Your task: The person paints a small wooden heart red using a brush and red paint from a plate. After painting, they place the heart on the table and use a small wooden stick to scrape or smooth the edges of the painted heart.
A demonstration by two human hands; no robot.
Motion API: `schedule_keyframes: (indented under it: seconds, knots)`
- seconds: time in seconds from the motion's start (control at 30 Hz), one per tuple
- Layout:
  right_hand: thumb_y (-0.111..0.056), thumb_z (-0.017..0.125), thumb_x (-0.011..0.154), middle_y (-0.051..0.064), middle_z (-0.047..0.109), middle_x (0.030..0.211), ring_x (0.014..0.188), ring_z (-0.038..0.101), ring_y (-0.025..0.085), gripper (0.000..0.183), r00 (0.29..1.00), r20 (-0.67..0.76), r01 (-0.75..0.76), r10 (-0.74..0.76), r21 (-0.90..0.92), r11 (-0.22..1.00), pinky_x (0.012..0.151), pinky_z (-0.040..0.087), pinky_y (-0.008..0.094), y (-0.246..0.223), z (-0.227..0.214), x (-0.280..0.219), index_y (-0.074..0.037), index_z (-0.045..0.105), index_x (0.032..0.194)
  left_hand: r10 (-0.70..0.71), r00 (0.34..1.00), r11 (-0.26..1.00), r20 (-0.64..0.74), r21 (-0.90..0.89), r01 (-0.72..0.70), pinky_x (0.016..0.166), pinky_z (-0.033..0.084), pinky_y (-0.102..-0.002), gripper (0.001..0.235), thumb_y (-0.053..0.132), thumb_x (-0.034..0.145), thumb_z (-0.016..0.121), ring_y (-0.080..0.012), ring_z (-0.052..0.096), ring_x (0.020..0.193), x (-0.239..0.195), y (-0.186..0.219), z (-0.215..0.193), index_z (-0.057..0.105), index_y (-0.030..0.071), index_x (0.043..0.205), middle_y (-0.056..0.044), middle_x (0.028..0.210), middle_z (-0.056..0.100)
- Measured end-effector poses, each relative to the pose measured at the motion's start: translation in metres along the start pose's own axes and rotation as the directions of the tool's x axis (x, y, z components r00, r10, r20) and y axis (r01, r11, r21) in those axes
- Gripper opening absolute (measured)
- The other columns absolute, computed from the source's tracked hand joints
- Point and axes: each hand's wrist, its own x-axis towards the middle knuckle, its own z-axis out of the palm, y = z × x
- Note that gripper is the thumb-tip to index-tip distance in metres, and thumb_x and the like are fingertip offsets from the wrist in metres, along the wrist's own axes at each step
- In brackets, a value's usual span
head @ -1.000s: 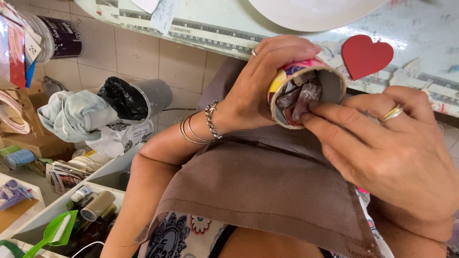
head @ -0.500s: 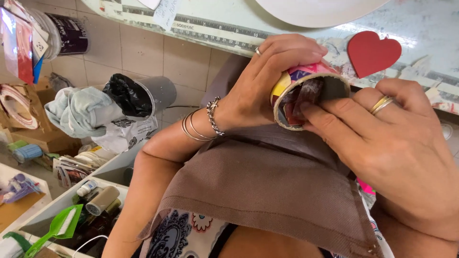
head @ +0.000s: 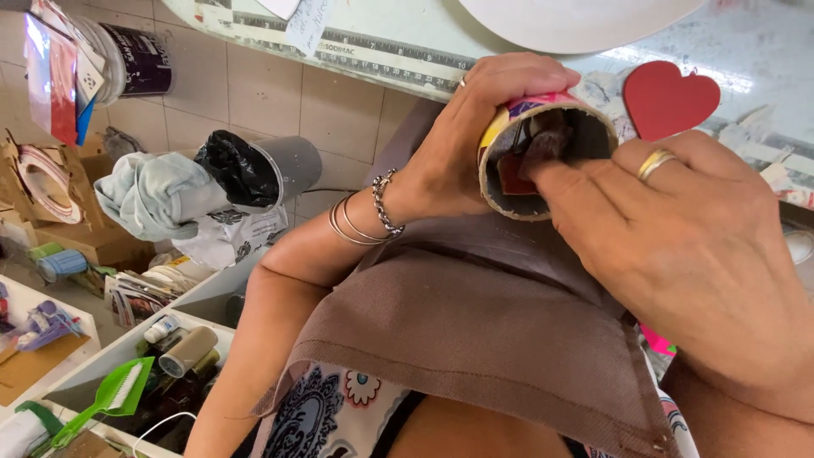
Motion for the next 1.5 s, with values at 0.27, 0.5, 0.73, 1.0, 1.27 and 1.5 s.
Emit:
schedule_keyframes:
  seconds: [0.27,0.5,0.73,1.0,1.27,1.5]
  knots:
    - [0.004,0.069,0.095,0.011,0.065,0.084,0.065,0.055,0.019,0.011,0.904,0.019,-0.357,0.428,0.584,0.729,0.060,0.042,0.029,-0.013,-0.012,-0.005,0.000,0.071,0.104,0.045,0.999,0.999,-0.015,0.026,-0.045,0.112,0.043,-0.036,0.063,0.029,0.085,0.081,-0.0225,0.052,0.125,0.000,0.001,-0.002,0.036,0.015,0.127,-0.001,0.130,0.047]
    - [0.014,0.073,0.076,0.017,0.057,0.072,0.062,0.054,0.017,0.024,0.692,0.185,-0.325,0.698,0.943,0.073,0.060,0.043,0.020,-0.013,0.004,-0.007,0.013,0.059,0.095,0.034,0.999,0.999,-0.003,0.017,-0.034,0.109,0.040,-0.036,0.071,0.031,0.079,0.084,-0.0241,0.051,0.123,0.000,-0.001,-0.008,0.035,0.014,0.128,-0.006,0.129,0.048]
    - [-0.008,0.058,0.081,0.017,0.059,0.077,0.044,0.040,0.009,0.013,0.556,0.343,0.051,0.757,0.895,-0.443,0.029,0.038,0.018,0.007,0.045,-0.012,-0.007,0.045,0.077,0.019,0.998,0.996,-0.067,-0.083,-0.024,0.108,0.042,-0.035,0.070,0.024,0.074,0.083,-0.0243,0.049,0.120,-0.002,0.007,-0.013,0.038,0.010,0.126,-0.008,0.126,0.046]
    - [-0.011,0.054,0.085,0.019,0.060,0.086,0.067,0.060,0.019,0.013,0.596,0.410,-0.025,0.690,0.869,-0.494,0.042,0.053,0.025,0.007,0.057,-0.012,-0.009,0.043,0.079,-0.004,0.991,0.999,-0.133,-0.051,-0.003,0.104,0.044,-0.037,0.069,0.024,0.070,0.083,-0.0250,0.051,0.116,-0.006,0.002,-0.015,0.038,0.011,0.121,-0.008,0.122,0.047]
    - [-0.013,0.051,0.088,0.020,0.058,0.094,0.075,0.059,0.023,0.015,0.639,0.272,-0.103,0.719,0.957,-0.271,0.068,0.051,0.025,-0.014,0.034,-0.018,-0.010,0.036,0.086,-0.057,0.910,0.897,-0.411,0.379,0.228,0.098,0.036,-0.032,0.064,0.024,0.065,0.088,-0.0209,0.051,0.108,0.007,0.022,-0.047,0.047,0.012,0.112,-0.004,0.112,0.051]
    - [-0.017,0.051,0.085,0.014,0.050,0.091,0.065,0.056,0.018,0.016,0.710,0.357,-0.192,0.607,0.928,-0.320,0.065,0.046,0.021,-0.017,0.043,-0.049,-0.008,0.038,0.087,-0.054,0.867,0.995,-0.495,0.041,0.085,0.118,0.039,-0.032,0.090,0.011,0.067,0.095,-0.0192,0.046,0.129,-0.001,-0.001,-0.094,0.034,0.008,0.133,-0.005,0.133,0.042]
